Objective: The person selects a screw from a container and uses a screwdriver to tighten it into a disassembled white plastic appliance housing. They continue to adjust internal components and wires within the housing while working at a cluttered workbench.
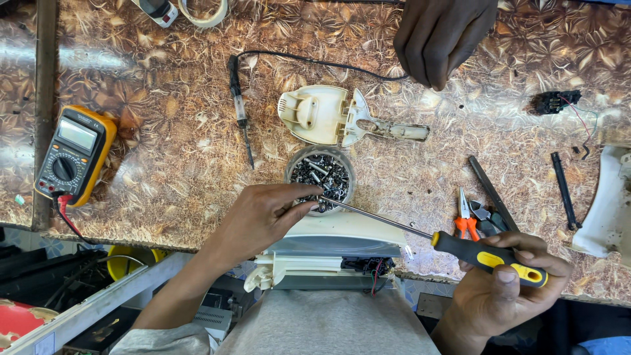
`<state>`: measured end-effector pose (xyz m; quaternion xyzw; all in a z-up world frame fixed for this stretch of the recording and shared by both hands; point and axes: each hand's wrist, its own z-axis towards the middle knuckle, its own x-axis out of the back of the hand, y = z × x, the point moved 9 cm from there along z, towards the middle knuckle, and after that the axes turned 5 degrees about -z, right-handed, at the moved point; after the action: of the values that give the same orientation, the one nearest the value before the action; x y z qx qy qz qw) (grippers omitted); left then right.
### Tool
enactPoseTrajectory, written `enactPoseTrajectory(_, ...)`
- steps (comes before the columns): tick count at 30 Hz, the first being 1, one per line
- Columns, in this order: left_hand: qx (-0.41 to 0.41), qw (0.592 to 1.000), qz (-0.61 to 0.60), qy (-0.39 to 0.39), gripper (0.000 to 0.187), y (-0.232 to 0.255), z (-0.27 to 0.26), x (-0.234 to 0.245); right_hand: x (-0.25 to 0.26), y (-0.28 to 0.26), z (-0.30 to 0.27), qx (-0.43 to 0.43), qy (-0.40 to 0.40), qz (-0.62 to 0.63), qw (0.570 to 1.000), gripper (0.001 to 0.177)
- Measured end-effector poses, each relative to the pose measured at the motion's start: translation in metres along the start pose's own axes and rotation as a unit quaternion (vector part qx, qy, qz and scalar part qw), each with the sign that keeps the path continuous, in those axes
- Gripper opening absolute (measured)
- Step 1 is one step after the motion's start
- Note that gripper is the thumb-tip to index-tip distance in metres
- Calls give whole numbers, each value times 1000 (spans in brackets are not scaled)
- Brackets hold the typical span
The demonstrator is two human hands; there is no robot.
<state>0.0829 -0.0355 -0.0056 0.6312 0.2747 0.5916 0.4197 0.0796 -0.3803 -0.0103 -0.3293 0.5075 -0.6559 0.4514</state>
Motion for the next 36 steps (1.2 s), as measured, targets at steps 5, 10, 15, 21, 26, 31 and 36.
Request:
enactPoseTrajectory(5,35,999,-34,-12,27,1,2,0,0,1,-1,-3,1,3,1000,39)
enactPoseTrajectory(10,44,997,-57,-11,21,-3,1,-3,1,0,-1,-4,10,4,1000,39)
enactPoseTrajectory(15,83,990,-113,-6,24,-15,-3,-4,12,-2,3,7,37,-9,999,36)
enactPoseTrajectory(21,47,988,-143,26,23,-11,-3,4,16,1,4,13,39,-12,999,39)
enactPoseTrajectory(26,57,987,-145,30,22,-9,-3,7,16,1,3,3,37,-10,999,40)
enactPoseTrajectory(31,59,984,-163,38,21,-14,-7,8,17,2,4,4,33,-10,999,40)
enactPoseTrajectory(36,77,984,-147,65,22,-19,-9,14,17,2,6,9,35,-19,999,40)
